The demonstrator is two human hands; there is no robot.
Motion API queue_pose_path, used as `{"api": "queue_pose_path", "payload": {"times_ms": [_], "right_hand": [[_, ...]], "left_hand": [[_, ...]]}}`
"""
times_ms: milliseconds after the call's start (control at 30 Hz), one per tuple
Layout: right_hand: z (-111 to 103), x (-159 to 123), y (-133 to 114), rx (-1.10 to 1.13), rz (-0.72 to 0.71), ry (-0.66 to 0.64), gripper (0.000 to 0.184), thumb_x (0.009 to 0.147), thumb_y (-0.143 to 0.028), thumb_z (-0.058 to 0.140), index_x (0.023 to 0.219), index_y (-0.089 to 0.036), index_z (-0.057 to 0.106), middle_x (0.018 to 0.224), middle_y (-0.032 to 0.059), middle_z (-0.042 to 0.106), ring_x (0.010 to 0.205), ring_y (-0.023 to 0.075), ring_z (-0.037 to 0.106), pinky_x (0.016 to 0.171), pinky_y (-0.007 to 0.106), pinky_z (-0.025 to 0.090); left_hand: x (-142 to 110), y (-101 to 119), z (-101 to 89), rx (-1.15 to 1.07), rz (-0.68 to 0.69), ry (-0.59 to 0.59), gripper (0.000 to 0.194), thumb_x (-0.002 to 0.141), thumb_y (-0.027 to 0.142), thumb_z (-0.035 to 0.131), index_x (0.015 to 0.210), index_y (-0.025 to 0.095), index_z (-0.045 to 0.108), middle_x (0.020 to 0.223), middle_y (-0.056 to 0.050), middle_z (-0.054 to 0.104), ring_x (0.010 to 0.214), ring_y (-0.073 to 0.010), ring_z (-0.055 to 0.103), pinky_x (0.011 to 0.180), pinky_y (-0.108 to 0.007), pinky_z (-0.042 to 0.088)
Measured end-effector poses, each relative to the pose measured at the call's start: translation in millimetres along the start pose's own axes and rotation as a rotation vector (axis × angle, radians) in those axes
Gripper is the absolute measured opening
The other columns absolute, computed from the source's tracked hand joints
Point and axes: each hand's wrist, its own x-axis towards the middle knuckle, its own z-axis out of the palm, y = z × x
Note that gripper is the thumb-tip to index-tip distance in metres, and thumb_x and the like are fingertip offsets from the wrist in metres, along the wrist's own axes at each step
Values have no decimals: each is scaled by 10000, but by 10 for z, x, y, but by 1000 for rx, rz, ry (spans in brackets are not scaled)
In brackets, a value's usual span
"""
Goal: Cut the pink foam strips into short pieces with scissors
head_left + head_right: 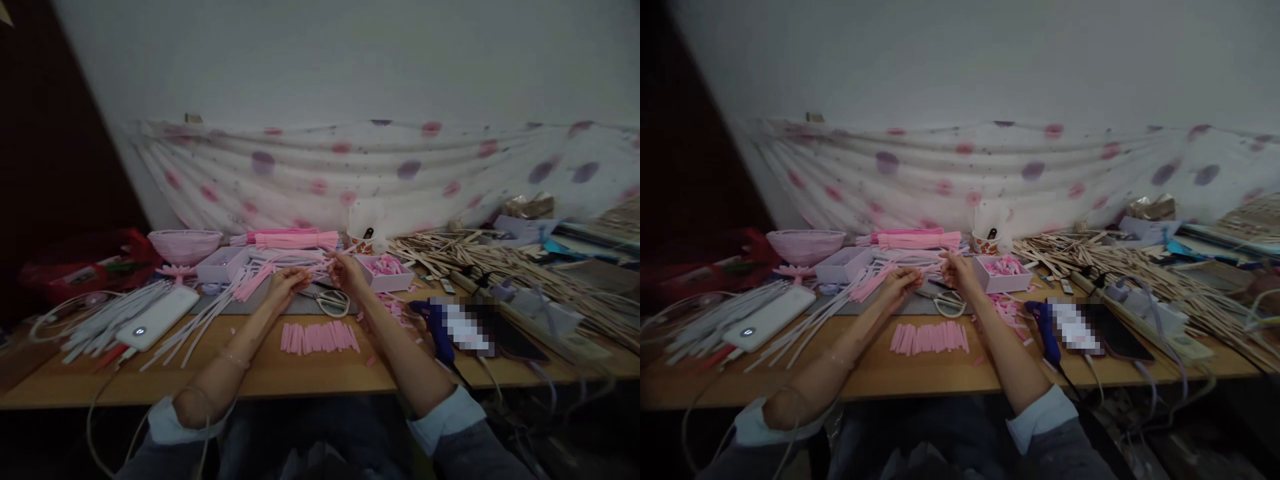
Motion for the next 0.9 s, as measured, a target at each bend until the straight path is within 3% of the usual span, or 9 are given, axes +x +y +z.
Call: {"api": "queue_pose_path", "payload": {"times_ms": [167, 300, 500, 733, 900], "right_hand": [[40, -38, 106, -134, -44, -129, 326, 619, -354, 736, 873, -173, 641, 612, -38, 598, 444, 61, 479, 385, 178, 338], [16, -16, 163, -207, -90, -108, 287, 622, -387, 744, 711, -165, 586, 558, -49, 584, 421, 53, 473, 389, 172, 348], [20, -14, 115, -104, -60, -54, 325, 580, -373, 771, 711, -171, 552, 577, -47, 616, 429, 58, 518, 399, 163, 405], [39, -28, 140, -39, -21, -97, 320, 579, -323, 788, 713, -162, 547, 567, -36, 623, 434, 54, 538, 402, 143, 431], [38, -41, 157, 6, 48, -156, 326, 562, -317, 801, 717, -161, 560, 562, -37, 623, 437, 55, 550, 432, 145, 465]], "left_hand": [[-16, -52, 29, 28, -3, -15, 293, 519, 260, 831, 721, 121, 670, 680, -45, 719, 587, -121, 663, 610, -209, 538], [-18, -37, 32, 97, 11, -28, 276, 578, 265, 803, 766, 112, 672, 734, -75, 729, 626, -148, 678, 654, -244, 541], [-22, 52, -15, 37, -57, -97, 197, 721, 248, 699, 859, 107, 696, 821, -111, 732, 684, -169, 693, 686, -260, 548], [-52, 68, -1, 15, -77, -60, 183, 634, 137, 762, 807, 117, 706, 733, -56, 727, 590, -101, 657, 640, -196, 541], [-38, 32, -39, 12, -102, -73, 207, 562, 135, 803, 743, 122, 702, 659, -36, 711, 541, -95, 635, 574, -187, 530]]}}
